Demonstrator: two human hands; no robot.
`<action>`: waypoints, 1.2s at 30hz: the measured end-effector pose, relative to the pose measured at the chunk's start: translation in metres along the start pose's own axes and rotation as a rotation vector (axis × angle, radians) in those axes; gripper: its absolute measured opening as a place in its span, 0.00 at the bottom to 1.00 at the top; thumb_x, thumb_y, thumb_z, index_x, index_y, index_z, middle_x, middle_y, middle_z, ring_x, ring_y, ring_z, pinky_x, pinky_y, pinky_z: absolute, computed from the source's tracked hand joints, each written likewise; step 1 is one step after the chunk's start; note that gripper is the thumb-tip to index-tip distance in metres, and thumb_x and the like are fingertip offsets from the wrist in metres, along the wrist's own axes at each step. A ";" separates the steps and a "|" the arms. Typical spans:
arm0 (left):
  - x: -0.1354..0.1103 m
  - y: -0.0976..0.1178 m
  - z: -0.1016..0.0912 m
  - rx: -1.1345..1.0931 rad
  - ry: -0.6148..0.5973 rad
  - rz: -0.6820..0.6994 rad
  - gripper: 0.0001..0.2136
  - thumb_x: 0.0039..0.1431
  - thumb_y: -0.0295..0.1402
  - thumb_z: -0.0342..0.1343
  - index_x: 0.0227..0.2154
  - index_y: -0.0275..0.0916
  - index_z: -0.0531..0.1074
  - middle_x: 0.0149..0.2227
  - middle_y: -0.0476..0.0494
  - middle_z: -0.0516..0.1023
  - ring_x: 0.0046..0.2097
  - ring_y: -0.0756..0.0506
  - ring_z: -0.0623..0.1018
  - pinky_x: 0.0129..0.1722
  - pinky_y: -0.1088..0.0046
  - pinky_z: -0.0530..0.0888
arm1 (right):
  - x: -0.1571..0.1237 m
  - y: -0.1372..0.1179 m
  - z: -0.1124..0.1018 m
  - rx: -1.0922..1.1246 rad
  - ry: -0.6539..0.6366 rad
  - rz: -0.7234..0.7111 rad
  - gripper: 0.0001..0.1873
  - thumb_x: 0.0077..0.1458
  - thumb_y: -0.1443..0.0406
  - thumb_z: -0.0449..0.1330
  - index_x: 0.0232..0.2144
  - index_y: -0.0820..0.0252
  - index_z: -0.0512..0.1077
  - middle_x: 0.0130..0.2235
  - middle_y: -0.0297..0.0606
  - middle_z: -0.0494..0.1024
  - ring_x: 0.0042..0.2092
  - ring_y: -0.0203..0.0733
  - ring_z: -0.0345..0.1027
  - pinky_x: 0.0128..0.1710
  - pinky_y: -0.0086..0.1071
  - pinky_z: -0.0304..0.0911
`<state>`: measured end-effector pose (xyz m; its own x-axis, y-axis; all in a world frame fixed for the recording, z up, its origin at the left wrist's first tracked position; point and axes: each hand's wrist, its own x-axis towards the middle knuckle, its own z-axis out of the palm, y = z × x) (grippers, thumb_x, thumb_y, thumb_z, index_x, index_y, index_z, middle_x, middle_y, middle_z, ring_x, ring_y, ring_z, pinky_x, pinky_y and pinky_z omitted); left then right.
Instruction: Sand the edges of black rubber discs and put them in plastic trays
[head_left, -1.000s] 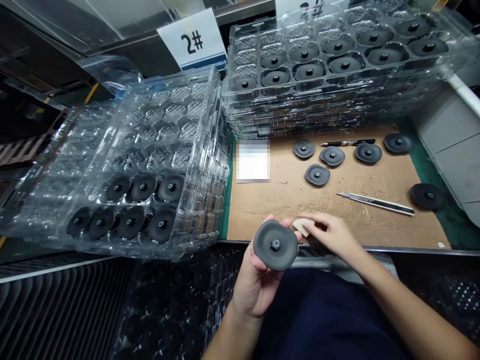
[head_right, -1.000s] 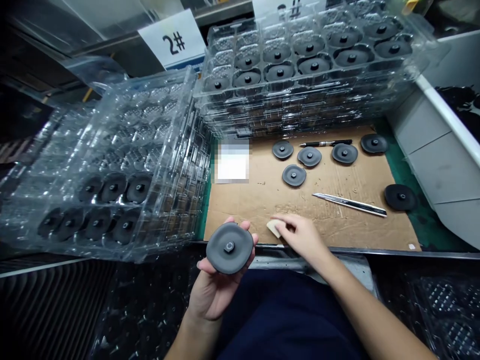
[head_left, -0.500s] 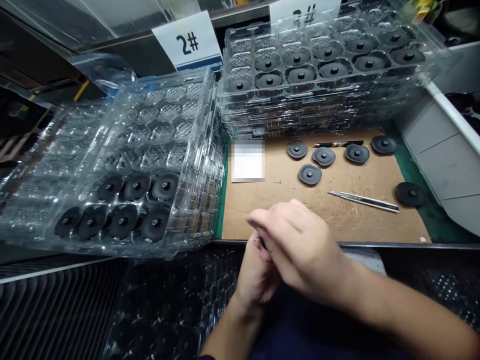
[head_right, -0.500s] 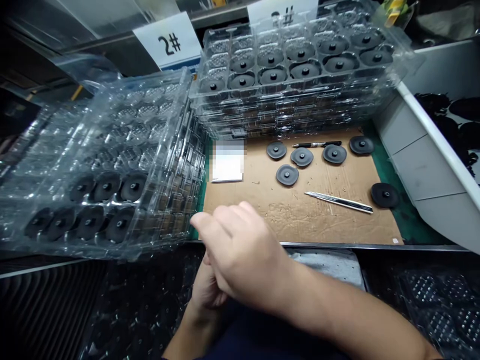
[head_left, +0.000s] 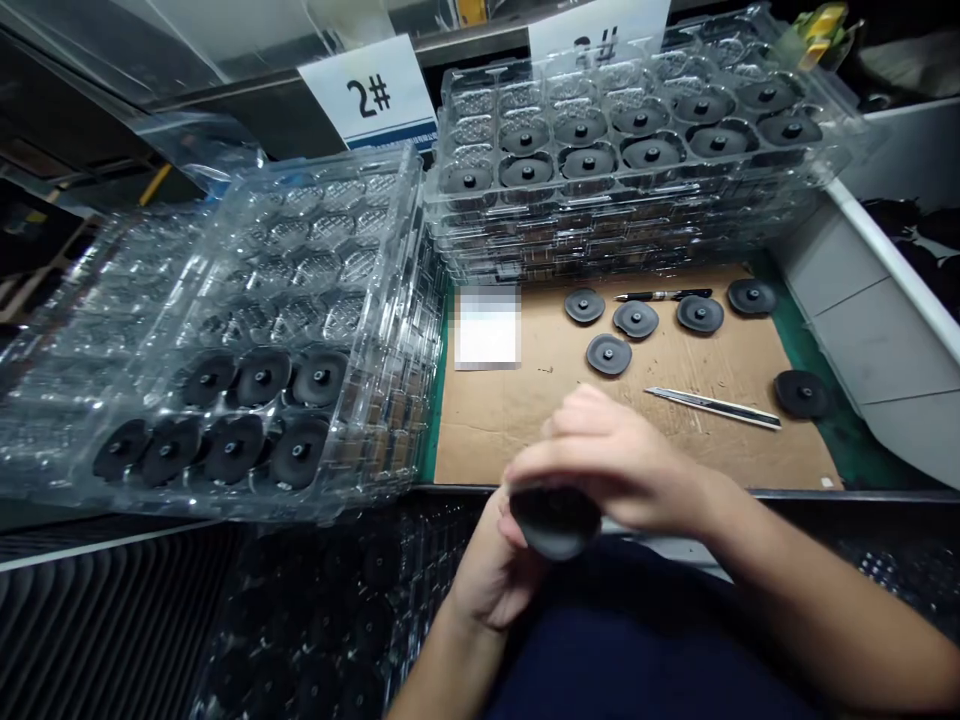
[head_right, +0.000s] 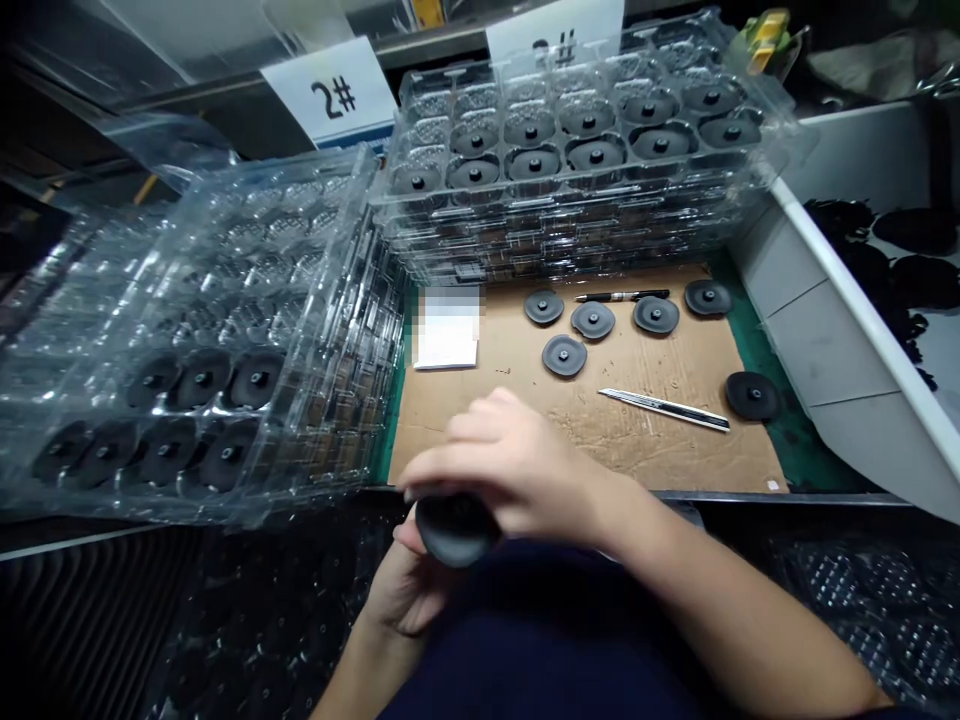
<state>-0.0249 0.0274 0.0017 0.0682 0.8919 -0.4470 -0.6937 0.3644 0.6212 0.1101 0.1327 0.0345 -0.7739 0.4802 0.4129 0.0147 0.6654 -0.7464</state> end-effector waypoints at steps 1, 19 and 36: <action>-0.002 0.000 -0.002 -0.036 -0.050 -0.045 0.28 0.39 0.49 0.64 0.44 0.38 0.75 0.43 0.40 0.78 0.42 0.38 0.78 0.45 0.61 0.74 | -0.002 0.010 0.000 0.019 0.046 0.103 0.12 0.61 0.67 0.50 0.43 0.57 0.72 0.35 0.35 0.75 0.35 0.35 0.64 0.38 0.31 0.57; 0.002 -0.005 -0.013 -0.355 -0.305 -0.264 0.29 0.47 0.52 0.56 0.50 0.41 0.69 0.48 0.41 0.74 0.45 0.40 0.78 0.43 0.67 0.74 | -0.104 0.039 0.057 -0.012 0.260 0.683 0.12 0.60 0.65 0.50 0.40 0.57 0.73 0.41 0.40 0.76 0.45 0.42 0.68 0.44 0.37 0.65; -0.005 0.003 -0.011 0.992 -0.227 0.600 0.50 0.42 0.17 0.64 0.62 0.54 0.42 0.54 0.38 0.69 0.53 0.38 0.70 0.54 0.55 0.64 | -0.105 0.007 0.047 0.189 0.479 0.796 0.14 0.57 0.63 0.56 0.47 0.53 0.68 0.39 0.37 0.74 0.39 0.37 0.68 0.40 0.32 0.65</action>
<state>-0.0350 0.0216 -0.0011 0.1165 0.9820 0.1489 0.1954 -0.1697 0.9659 0.1614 0.0600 -0.0385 -0.2379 0.9644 -0.1154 0.2909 -0.0426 -0.9558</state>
